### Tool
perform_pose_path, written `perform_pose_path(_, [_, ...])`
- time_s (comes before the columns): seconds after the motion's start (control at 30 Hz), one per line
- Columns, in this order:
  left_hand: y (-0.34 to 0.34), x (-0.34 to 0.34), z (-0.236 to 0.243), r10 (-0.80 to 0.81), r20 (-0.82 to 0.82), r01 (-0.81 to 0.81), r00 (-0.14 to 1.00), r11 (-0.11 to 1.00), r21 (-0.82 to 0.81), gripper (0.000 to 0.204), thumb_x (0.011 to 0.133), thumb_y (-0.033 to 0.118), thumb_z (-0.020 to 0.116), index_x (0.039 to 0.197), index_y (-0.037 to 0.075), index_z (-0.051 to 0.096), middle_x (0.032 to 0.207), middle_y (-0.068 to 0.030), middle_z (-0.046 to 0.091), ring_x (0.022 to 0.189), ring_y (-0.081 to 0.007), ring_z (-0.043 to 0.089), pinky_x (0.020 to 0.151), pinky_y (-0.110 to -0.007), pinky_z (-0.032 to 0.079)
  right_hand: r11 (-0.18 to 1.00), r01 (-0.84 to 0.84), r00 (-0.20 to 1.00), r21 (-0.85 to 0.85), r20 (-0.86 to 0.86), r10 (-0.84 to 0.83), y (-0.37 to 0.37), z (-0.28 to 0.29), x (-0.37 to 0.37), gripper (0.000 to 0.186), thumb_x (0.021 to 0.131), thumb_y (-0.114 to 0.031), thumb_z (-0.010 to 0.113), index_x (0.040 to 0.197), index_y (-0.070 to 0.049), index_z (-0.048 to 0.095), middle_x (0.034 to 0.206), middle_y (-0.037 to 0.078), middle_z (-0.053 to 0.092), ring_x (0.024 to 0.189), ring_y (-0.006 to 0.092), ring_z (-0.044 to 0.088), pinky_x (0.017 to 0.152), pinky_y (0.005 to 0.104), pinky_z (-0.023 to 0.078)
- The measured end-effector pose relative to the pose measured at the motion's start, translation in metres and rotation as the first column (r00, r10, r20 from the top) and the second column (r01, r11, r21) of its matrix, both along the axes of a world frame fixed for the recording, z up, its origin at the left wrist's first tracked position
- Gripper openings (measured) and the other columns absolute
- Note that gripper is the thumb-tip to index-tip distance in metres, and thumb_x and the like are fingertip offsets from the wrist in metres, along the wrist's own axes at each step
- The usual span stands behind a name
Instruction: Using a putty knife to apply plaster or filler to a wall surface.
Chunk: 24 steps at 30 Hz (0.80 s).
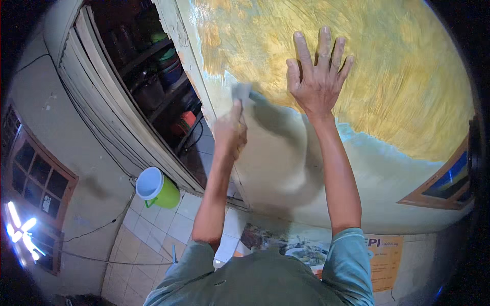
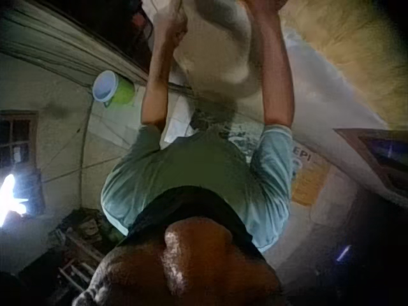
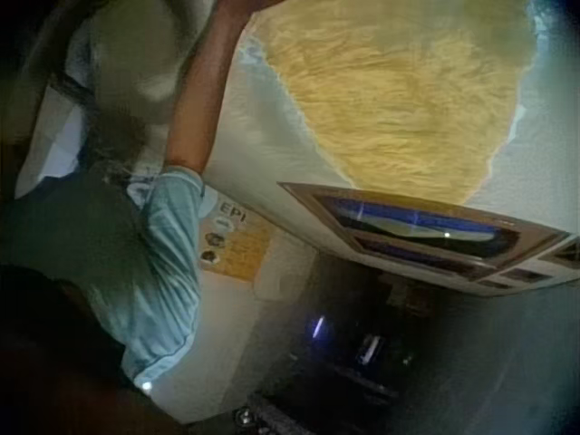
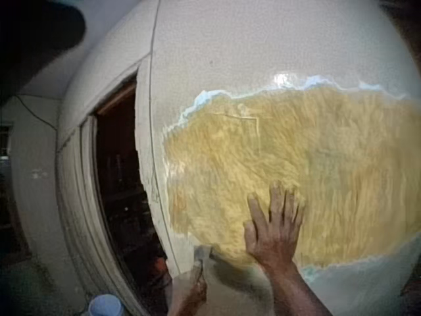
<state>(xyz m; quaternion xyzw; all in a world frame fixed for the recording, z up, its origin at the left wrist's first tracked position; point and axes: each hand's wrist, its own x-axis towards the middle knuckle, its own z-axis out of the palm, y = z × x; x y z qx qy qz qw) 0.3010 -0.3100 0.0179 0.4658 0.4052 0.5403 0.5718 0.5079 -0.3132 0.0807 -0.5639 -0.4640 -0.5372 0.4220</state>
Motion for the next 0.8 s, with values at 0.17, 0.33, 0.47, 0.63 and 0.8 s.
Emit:
perform_pose_path(0.17, [0.002, 0.000, -0.005, -0.075, 0.067, 0.075, 0.995, 0.997, 0.005, 0.047, 0.099, 0.048, 0.065, 0.067, 0.016, 0.051, 0.050, 0.0055, 0.041, 0.036, -0.0069, 0.034, 0.033, -0.026, 0.025, 1.000, -0.002, 1.000, -0.004, -0.026, 0.002, 0.004, -0.002, -0.002, 0.054, 0.094, -0.048, 0.060, 0.147, -0.043, 0.053, 0.165, 0.006, 0.033, 0.154, 0.0381, 0.021, 0.121, 0.0636, 0.013])
perform_pose_path(0.33, [0.020, -0.007, 0.024, 0.096, -0.010, -0.095, 0.995, 0.994, 0.044, 0.050, 0.099, 0.049, 0.063, 0.067, 0.014, 0.050, 0.048, 0.0030, 0.041, 0.032, -0.0098, 0.034, 0.032, -0.027, 0.024, 1.000, -0.002, 1.000, 0.006, -0.022, 0.002, 0.009, -0.004, -0.002, 0.054, 0.094, -0.048, 0.060, 0.147, -0.043, 0.052, 0.166, 0.006, 0.032, 0.154, 0.0383, 0.021, 0.122, 0.0633, 0.012])
perform_pose_path(0.47, [0.007, 0.010, -0.011, 0.040, -0.031, -0.040, 0.999, 0.999, 0.015, 0.048, 0.099, 0.049, 0.065, 0.068, 0.014, 0.051, 0.050, 0.0042, 0.041, 0.034, -0.0082, 0.033, 0.033, -0.026, 0.024, 1.000, 0.023, 0.999, -0.007, -0.022, -0.023, 0.008, -0.009, 0.004, 0.054, 0.094, -0.048, 0.059, 0.148, -0.044, 0.051, 0.166, 0.007, 0.032, 0.153, 0.0386, 0.023, 0.122, 0.0631, 0.012])
perform_pose_path(0.63, [0.005, 0.009, -0.020, -0.062, 0.083, 0.069, 0.995, 0.994, -0.081, 0.048, 0.097, 0.048, 0.068, 0.068, 0.014, 0.051, 0.049, 0.0074, 0.038, 0.034, -0.0055, 0.029, 0.032, -0.025, 0.021, 1.000, -0.005, 1.000, 0.015, -0.010, 0.005, 0.013, -0.009, 0.005, 0.051, 0.096, -0.047, 0.057, 0.146, -0.041, 0.054, 0.163, 0.009, 0.036, 0.152, 0.0392, 0.026, 0.120, 0.0641, 0.015])
perform_pose_path(0.8, [0.014, 0.008, -0.026, -0.088, 0.078, 0.090, 0.993, 0.996, -0.028, 0.049, 0.098, 0.047, 0.067, 0.066, 0.015, 0.050, 0.048, 0.0069, 0.037, 0.033, -0.0050, 0.029, 0.032, -0.024, 0.020, 0.999, 0.024, 1.000, 0.025, 0.006, -0.024, 0.015, -0.009, 0.000, 0.048, 0.098, -0.048, 0.054, 0.144, -0.038, 0.058, 0.162, 0.011, 0.038, 0.152, 0.0393, 0.027, 0.119, 0.0650, 0.016])
